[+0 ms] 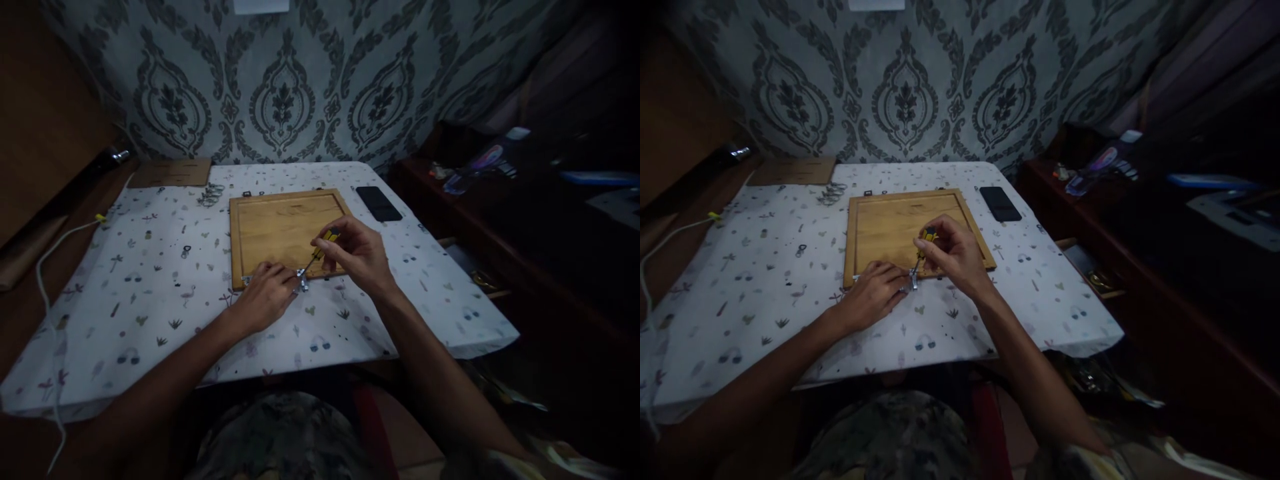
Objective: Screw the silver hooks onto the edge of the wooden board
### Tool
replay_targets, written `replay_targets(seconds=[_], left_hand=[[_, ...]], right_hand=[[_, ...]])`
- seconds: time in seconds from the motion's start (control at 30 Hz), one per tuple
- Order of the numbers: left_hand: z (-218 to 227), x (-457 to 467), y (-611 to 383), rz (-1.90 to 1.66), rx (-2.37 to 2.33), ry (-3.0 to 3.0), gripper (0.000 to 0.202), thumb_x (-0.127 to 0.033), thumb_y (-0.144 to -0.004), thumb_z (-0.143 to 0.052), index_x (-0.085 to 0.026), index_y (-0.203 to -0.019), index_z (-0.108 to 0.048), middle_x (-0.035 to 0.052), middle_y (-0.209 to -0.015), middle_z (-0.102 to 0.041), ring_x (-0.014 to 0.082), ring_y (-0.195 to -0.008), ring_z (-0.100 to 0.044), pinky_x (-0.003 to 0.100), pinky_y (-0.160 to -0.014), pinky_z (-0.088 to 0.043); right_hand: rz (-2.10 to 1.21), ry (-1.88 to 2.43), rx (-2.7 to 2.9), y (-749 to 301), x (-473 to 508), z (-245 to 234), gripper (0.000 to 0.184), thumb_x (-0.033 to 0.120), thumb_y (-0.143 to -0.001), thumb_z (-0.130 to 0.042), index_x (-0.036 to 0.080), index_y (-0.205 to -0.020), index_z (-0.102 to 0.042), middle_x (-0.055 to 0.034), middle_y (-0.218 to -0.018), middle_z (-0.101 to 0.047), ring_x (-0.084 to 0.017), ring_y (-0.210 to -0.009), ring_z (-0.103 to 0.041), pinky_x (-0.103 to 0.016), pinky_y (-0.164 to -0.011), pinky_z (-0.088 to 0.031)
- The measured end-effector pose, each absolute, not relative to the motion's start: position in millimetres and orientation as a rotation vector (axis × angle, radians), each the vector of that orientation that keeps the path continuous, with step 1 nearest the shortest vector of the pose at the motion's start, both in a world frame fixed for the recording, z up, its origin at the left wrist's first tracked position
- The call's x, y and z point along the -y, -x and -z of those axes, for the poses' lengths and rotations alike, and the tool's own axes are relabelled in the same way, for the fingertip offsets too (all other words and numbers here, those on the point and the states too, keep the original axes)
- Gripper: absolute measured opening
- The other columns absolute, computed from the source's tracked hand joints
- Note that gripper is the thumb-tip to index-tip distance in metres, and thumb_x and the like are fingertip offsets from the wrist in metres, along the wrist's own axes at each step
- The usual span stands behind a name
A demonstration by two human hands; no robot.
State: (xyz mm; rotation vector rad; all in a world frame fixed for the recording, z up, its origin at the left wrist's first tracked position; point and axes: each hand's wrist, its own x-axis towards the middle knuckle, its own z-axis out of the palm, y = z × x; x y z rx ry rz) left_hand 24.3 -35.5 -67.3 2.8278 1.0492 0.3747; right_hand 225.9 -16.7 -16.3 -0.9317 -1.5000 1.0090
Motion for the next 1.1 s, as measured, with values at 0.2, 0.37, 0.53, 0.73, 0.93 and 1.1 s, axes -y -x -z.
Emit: replay_targets(seconds=[0.2,0.37,0.53,0.73,0.93,1.1], left_hand=[[67.9,35.0,-23.3,-0.379,-1.038,-2.847,0.021,-0.022,-0.102,-0.052,-0.017,-0.117,-0.066,0.0079,-0.119,-0.072,0.0263,-0.112,-0.06,0.043,-0.095,-0.042],[67.6,34.4,-23.2,-0.37,-1.018,-2.853,0.02,-0.022,-0.102,-0.054,-0.015,-0.115,-0.067,0.0088,-0.118,-0.072,0.0257,-0.109,-0.06,0.042,-0.094,-0.042],[68.1,34.8,-23.0,-0.369,-1.031,-2.874,0.019,-0.022,-0.103,-0.052,-0.016,-0.114,-0.066,0.0085,-0.117,-0.072,0.0254,-0.108,-0.06,0.041,-0.093,-0.041],[67.0,35.3,-21.9,-0.347,-1.014,-2.874,0.021,-0.022,-0.103,-0.051,-0.015,-0.116,-0.066,0.01,-0.121,-0.071,0.0265,-0.11,-0.059,0.043,-0.094,-0.042],[68.2,34.3,-21.8,-0.367,-1.01,-2.868,0.021,-0.023,-0.103,-0.052,-0.015,-0.116,-0.067,0.0096,-0.119,-0.072,0.0259,-0.11,-0.06,0.042,-0.095,-0.042],[68.9,34.2,-22.1,-0.373,-1.015,-2.863,0.021,-0.023,-0.103,-0.052,-0.016,-0.116,-0.066,0.0086,-0.119,-0.072,0.0258,-0.11,-0.06,0.042,-0.095,-0.042]], right_hand=[[-1.036,0.92,1.557,-230.5,19.0,13.4,0.045,0.05,-0.085,-0.075,0.018,-0.114,-0.065,-0.0014,-0.088,-0.07,-0.008,-0.05,-0.065,-0.022,-0.048,-0.056],[-0.982,0.94,1.471,-224.6,17.5,15.4,0.04,0.047,-0.075,-0.086,0.018,-0.086,-0.061,0.0022,-0.08,-0.069,-0.003,-0.037,-0.053,-0.017,-0.034,-0.043],[-0.866,0.932,1.441,-221.2,18.7,14.1,0.04,0.051,-0.077,-0.083,0.02,-0.087,-0.06,0.0029,-0.072,-0.069,-0.007,-0.041,-0.06,-0.019,-0.039,-0.049],[-0.728,0.962,1.385,-223.1,19.5,9.5,0.041,0.055,-0.079,-0.081,0.02,-0.09,-0.062,0.0013,-0.074,-0.072,-0.006,-0.04,-0.057,-0.019,-0.038,-0.047],[-0.748,0.967,1.393,-221.9,17.2,12.9,0.041,0.055,-0.079,-0.08,0.02,-0.089,-0.062,0.0021,-0.07,-0.07,-0.007,-0.04,-0.057,-0.019,-0.039,-0.047],[-0.775,0.968,1.381,-220.5,16.4,15.9,0.04,0.053,-0.079,-0.081,0.019,-0.089,-0.062,0.003,-0.07,-0.067,-0.007,-0.041,-0.058,-0.019,-0.039,-0.046]])
